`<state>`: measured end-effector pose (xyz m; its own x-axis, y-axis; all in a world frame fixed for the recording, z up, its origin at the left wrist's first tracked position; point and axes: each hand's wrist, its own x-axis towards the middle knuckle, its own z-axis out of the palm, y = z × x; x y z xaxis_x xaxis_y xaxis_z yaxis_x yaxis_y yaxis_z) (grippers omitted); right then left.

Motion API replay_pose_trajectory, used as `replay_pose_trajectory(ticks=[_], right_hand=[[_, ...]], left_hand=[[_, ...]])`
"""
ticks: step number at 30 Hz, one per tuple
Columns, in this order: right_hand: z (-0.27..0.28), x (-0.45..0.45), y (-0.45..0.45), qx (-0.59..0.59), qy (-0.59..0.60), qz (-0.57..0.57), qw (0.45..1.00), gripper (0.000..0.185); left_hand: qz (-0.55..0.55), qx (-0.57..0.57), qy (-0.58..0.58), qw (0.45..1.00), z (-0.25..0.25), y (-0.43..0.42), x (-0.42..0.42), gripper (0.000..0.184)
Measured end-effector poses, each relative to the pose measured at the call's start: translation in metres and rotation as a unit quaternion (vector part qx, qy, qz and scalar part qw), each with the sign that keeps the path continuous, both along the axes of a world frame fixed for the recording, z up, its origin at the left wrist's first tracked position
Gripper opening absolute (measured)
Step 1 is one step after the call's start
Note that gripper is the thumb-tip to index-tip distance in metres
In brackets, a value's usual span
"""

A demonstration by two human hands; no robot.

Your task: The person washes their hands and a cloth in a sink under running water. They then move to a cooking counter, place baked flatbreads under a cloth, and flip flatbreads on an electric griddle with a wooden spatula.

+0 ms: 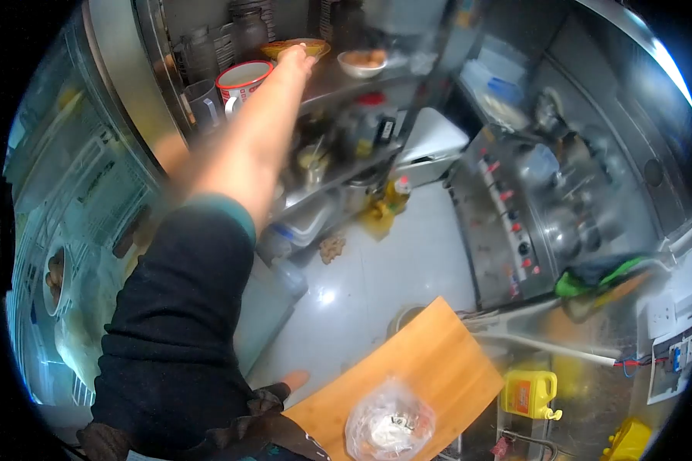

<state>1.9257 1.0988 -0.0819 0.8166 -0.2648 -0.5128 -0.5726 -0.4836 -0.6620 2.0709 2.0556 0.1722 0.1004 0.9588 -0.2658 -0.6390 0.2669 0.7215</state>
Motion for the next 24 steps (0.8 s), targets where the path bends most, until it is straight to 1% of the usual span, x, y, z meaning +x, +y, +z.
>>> replay_pose_trajectory(ticks=[1, 7, 8, 9, 10, 12, 13, 15, 16, 17, 18, 19, 20, 21, 22, 23, 24], right_hand=[[0.001, -0.001, -0.001, 0.001, 0.002, -0.002, 1.0, 0.026], [0.0, -0.016, -0.024, -0.008, 0.006, -0.012, 1.0, 0.026], [-0.001, -0.024, -0.036, -0.007, 0.006, -0.016, 1.0, 0.026], [-0.001, -0.034, -0.05, -0.007, 0.001, -0.019, 1.0, 0.026], [0.0, -0.048, -0.069, -0.004, -0.009, -0.026, 1.0, 0.026], [0.005, -0.095, -0.116, 0.0, -0.04, -0.034, 0.999, 0.026], [0.006, -0.107, -0.132, 0.015, -0.062, -0.031, 0.997, 0.026], [0.001, -0.135, -0.163, 0.059, -0.095, -0.071, 0.991, 0.026], [-0.013, -0.136, -0.18, 0.132, -0.111, -0.16, 0.972, 0.025], [-0.016, -0.126, -0.172, 0.15, -0.174, -0.189, 0.955, 0.025], [-0.034, -0.121, -0.197, 0.143, -0.158, -0.165, 0.963, 0.025], [-0.04, -0.111, -0.196, 0.151, -0.147, -0.265, 0.941, 0.025], [-0.056, -0.1, -0.205, 0.132, -0.182, -0.279, 0.934, 0.026], [-0.057, -0.086, -0.204, 0.144, -0.175, -0.273, 0.935, 0.025], [-0.053, -0.071, -0.192, 0.161, -0.167, -0.262, 0.937, 0.025], [-0.049, -0.057, -0.188, 0.176, -0.173, -0.255, 0.935, 0.026], [-0.051, -0.049, -0.186, 0.19, -0.176, -0.248, 0.933, 0.026]], left_hand=[[0.014, 0.012, 0.011, 1.0, -0.002, 0.004, 0.001, 0.018], [0.004, 0.005, 0.003, 1.0, -0.01, 0.007, -0.003, 0.024], [-0.006, 0.006, 0.006, 1.0, -0.014, 0.003, -0.001, 0.025], [0.001, 0.002, 0.004, 1.0, -0.028, 0.019, 0.013, 0.026], [-0.019, 0.011, 0.005, 1.0, -0.037, 0.028, 0.025, 0.028], [-0.087, 0.047, 0.023, 0.995, -0.048, 0.028, 0.018, 0.03], [-0.124, 0.063, 0.031, 0.99, -0.053, 0.022, 0.023, 0.032], [-0.185, 0.092, 0.051, 0.977, -0.051, 0.006, 0.04, 0.034], [-0.215, 0.103, 0.062, 0.969, -0.05, -0.021, 0.056, 0.036], [-0.24, 0.122, 0.066, 0.961, -0.043, -0.056, 0.064, 0.037], [-0.272, 0.148, 0.074, 0.948, -0.037, -0.109, 0.068, 0.039], [-0.315, 0.178, 0.07, 0.929, -0.027, -0.164, 0.069, 0.04], [-0.371, 0.214, 0.059, 0.902, -0.018, -0.234, 0.056, 0.04], [-0.42, 0.25, 0.05, 0.871, -0.009, -0.305, 0.044, 0.042], [-0.507, 0.298, 0.012, 0.809, -0.013, -0.35, 0.032, 0.046], [-0.596, 0.309, -0.008, 0.741, -0.002, -0.426, 0.005, 0.051], [-0.638, 0.312, -0.035, 0.704, -0.006, -0.499, -0.017, 0.048]])
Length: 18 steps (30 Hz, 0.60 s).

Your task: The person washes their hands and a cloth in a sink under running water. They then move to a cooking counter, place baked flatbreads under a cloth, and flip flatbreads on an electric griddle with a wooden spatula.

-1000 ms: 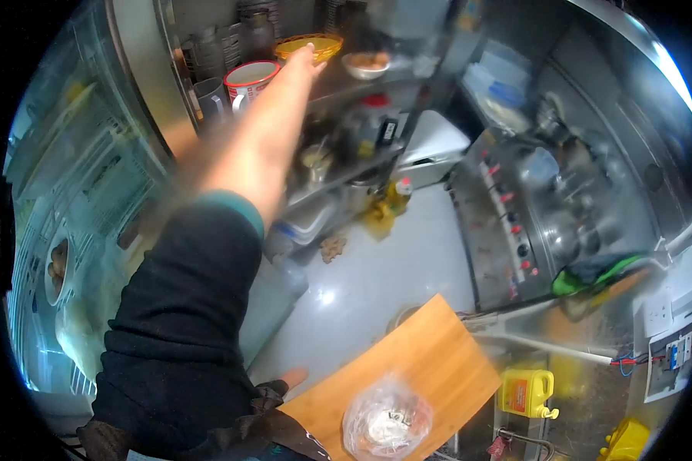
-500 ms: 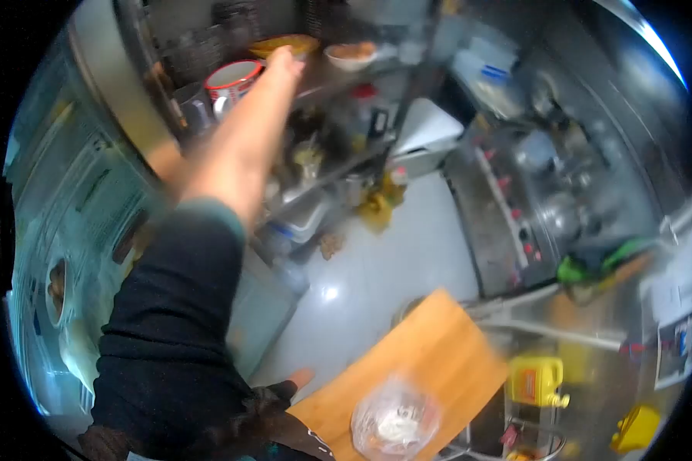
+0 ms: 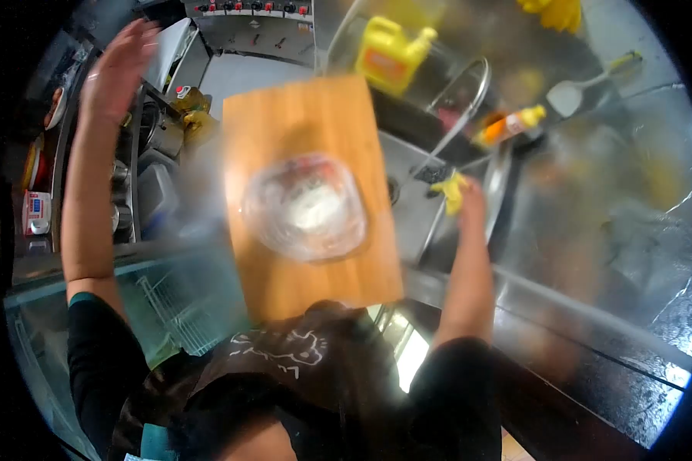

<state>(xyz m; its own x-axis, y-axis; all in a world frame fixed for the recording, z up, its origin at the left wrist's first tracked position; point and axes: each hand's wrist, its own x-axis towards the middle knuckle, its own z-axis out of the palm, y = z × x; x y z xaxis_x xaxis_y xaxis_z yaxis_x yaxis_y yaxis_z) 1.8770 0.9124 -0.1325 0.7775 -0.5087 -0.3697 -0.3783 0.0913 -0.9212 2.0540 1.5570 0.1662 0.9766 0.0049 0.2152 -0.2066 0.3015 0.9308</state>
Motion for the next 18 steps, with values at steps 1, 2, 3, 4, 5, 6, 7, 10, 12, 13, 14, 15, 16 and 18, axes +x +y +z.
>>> replay_pose_trajectory(ticks=[1, 2, 3, 4, 5, 6, 7, 10, 12, 13, 14, 15, 16, 18], right_hand=[[-0.003, 0.012, 0.001, 0.011, -0.014, 0.014, 1.0, 0.028], [-0.005, 0.026, 0.003, 0.02, -0.031, 0.031, 0.999, 0.029], [0.003, 0.036, 0.013, 0.053, -0.041, 0.027, 0.997, 0.029], [0.018, 0.044, 0.024, 0.085, -0.052, 0.022, 0.995, 0.03], [0.022, 0.046, 0.036, 0.115, -0.061, 0.021, 0.991, 0.03], [0.021, 0.05, 0.041, 0.129, -0.083, 0.039, 0.987, 0.029], [0.021, 0.053, 0.042, 0.138, -0.104, 0.055, 0.983, 0.029], [0.033, 0.054, 0.068, 0.171, -0.14, 0.063, 0.973, 0.022], [0.015, 0.054, 0.077, -0.084, -0.214, 0.081, 0.97, 0.019], [0.025, 0.05, 0.086, -0.125, -0.229, 0.059, 0.963, 0.018], [0.043, 0.041, 0.098, -0.136, -0.219, 0.072, 0.964, 0.017], [0.062, 0.034, 0.112, -0.146, -0.211, 0.083, 0.963, 0.017], [0.068, 0.033, 0.12, -0.157, -0.205, 0.091, 0.962, 0.017], [0.044, 0.038, 0.129, -0.179, -0.249, 0.083, 0.948, 0.023]], left_hand=[[-0.116, 0.041, -0.006, 0.992, -0.011, -0.057, -0.013, 0.049], [-0.223, 0.069, 0.011, 0.972, -0.031, -0.111, -0.023, 0.047], [-0.24, 0.024, 0.105, 0.965, -0.041, -0.171, -0.052, 0.048], [-0.221, 0.054, 0.15, 0.962, -0.05, -0.233, -0.082, 0.058], [-0.328, 0.032, 0.247, 0.911, -0.086, -0.27, -0.082, 0.07], [-0.32, -0.058, 0.376, 0.868, -0.125, -0.323, -0.082, 0.078], [-0.326, -0.065, 0.436, 0.836, -0.144, -0.361, -0.085, 0.088], [-0.281, -0.202, 0.519, 0.782, -0.2, -0.446, -0.086, 0.058], [-0.244, -0.24, 0.522, 0.781, -0.246, -0.473, -0.076, 0.046], [-0.255, -0.208, 0.501, 0.8, -0.263, -0.478, -0.076, 0.043], [-0.266, -0.172, 0.48, 0.818, -0.278, -0.479, -0.077, 0.04], [-0.274, -0.152, 0.462, 0.83, -0.286, -0.478, -0.074, 0.038], [-0.281, -0.132, 0.443, 0.841, -0.293, -0.478, -0.072, 0.037], [-0.289, -0.129, 0.417, 0.852, -0.307, -0.472, -0.071, 0.035]])
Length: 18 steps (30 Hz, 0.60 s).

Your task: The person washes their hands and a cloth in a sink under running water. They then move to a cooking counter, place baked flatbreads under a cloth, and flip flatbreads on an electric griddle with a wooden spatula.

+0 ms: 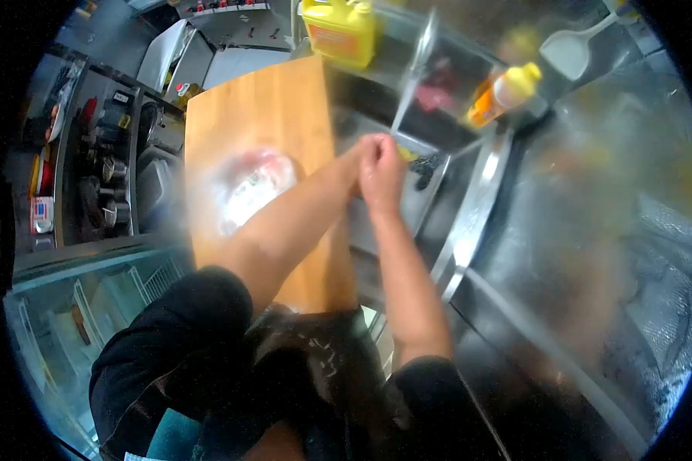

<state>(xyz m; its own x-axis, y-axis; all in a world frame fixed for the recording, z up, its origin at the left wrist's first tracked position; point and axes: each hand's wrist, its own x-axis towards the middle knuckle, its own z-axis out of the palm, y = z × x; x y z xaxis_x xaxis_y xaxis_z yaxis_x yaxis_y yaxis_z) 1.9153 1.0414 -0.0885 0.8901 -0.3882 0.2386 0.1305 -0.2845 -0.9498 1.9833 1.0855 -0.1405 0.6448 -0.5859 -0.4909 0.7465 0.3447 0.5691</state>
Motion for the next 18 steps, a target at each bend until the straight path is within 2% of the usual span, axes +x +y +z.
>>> replay_pose_trajectory(ticks=[2, 4, 6, 8, 9, 12, 13, 15, 17, 18], right_hand=[[-0.008, -0.001, 0.005, -0.054, 0.052, 0.012, 0.997, 0.026], [-0.035, 0.017, -0.008, -0.11, 0.088, -0.064, 0.988, 0.036], [-0.058, 0.038, -0.024, -0.175, 0.115, -0.121, 0.97, 0.04], [-0.078, 0.058, -0.044, -0.175, 0.165, -0.149, 0.959, 0.039], [-0.086, 0.059, -0.055, -0.178, 0.191, -0.162, 0.952, 0.039], [-0.108, 0.056, -0.08, -0.22, 0.272, -0.148, 0.925, 0.03], [-0.118, 0.045, -0.09, -0.169, 0.226, -0.122, 0.952, 0.025], [-0.132, 0.03, -0.097, -0.248, 0.114, -0.049, 0.961, 0.032], [-0.139, 0.02, -0.096, -0.287, 0.027, 0.005, 0.957, 0.05], [-0.125, 0.018, -0.086, -0.143, 0.114, 0.047, 0.982, 0.049]], left_hand=[[0.001, -0.004, -0.021, 1.0, -0.013, 0.014, -0.007, 0.034], [0.001, -0.006, -0.047, 0.999, -0.023, 0.022, -0.009, 0.033], [0.004, 0.137, 0.015, 0.99, -0.033, 0.004, 0.01, 0.036], [0.036, 0.189, 0.052, 0.98, -0.061, -0.006, 0.016, 0.039], [0.051, 0.129, 0.067, 0.988, -0.06, -0.005, 0.018, 0.032], [0.077, 0.153, -0.109, 0.979, -0.049, 0.003, 0.03, 0.019], [0.086, 0.167, -0.12, 0.975, -0.031, 0.006, 0.03, 0.016], [0.101, 0.195, -0.142, 0.965, 0.003, 0.012, 0.031, 0.018], [0.079, 0.139, -0.105, 0.982, 0.011, 0.012, 0.032, 0.02], [0.068, 0.111, -0.086, 0.988, 0.012, 0.012, 0.032, 0.021]])
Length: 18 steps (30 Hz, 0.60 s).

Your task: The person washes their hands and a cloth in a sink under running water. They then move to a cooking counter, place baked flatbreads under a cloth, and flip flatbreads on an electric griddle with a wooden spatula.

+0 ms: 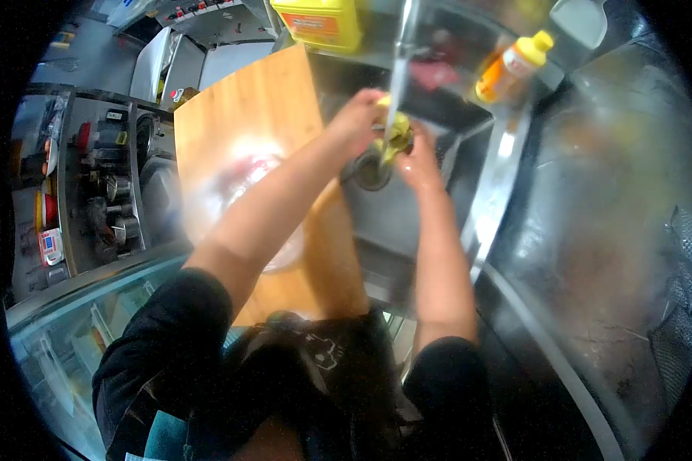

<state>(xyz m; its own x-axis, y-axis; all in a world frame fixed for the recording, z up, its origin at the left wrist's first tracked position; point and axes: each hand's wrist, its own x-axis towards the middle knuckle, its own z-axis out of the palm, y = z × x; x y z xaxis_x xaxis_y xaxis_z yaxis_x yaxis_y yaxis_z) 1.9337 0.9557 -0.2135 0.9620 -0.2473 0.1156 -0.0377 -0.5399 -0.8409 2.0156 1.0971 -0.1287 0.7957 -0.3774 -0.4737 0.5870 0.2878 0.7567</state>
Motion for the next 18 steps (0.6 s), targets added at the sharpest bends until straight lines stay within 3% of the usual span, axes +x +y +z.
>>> replay_pose_trajectory(ticks=[2, 3, 4, 6, 9, 10, 12, 13, 15, 16, 18], right_hand=[[0.044, 0.001, 0.014, 0.293, 0.186, 0.022, 0.938, 0.049], [0.054, 0.006, 0.012, 0.321, 0.222, 0.018, 0.921, 0.044], [0.051, 0.008, 0.011, 0.335, 0.166, -0.021, 0.927, 0.044], [0.047, 0.006, 0.012, 0.357, 0.056, -0.102, 0.927, 0.043], [0.055, -0.005, 0.026, 0.248, -0.038, -0.039, 0.967, 0.025], [0.06, -0.007, 0.032, 0.196, -0.066, -0.01, 0.978, 0.021], [0.089, -0.022, 0.052, 0.33, 0.013, 0.03, 0.943, 0.01], [0.102, -0.029, 0.063, 0.298, 0.021, 0.006, 0.954, 0.013], [0.099, -0.037, 0.085, 0.18, -0.096, -0.027, 0.979, 0.017], [0.102, -0.041, 0.092, 0.114, -0.125, -0.037, 0.985, 0.021], [0.097, -0.033, 0.095, 0.029, -0.079, -0.118, 0.989, 0.023]], left_hand=[[-0.013, -0.034, -0.005, 0.999, -0.009, 0.0, 0.001, 0.02], [-0.004, -0.045, -0.006, 0.999, -0.008, 0.0, 0.001, 0.019], [0.005, -0.054, -0.007, 0.998, -0.007, 0.001, 0.002, 0.018], [0.018, 0.064, 0.034, 0.997, -0.016, 0.0, -0.002, 0.02], [-0.055, 0.101, 0.187, 0.976, -0.027, -0.005, -0.007, 0.032], [-0.09, 0.021, 0.172, 0.981, -0.027, -0.004, -0.009, 0.03], [-0.16, -0.141, 0.142, 0.967, -0.036, 0.0, -0.011, 0.028], [-0.2, -0.174, 0.153, 0.952, -0.061, 0.0, -0.01, 0.026], [-0.323, 0.129, 0.01, 0.938, -0.078, -0.001, 0.0, 0.036], [-0.334, 0.203, -0.091, 0.916, -0.088, -0.003, -0.004, 0.032], [-0.333, 0.382, -0.271, 0.819, -0.109, -0.007, -0.012, 0.024]])
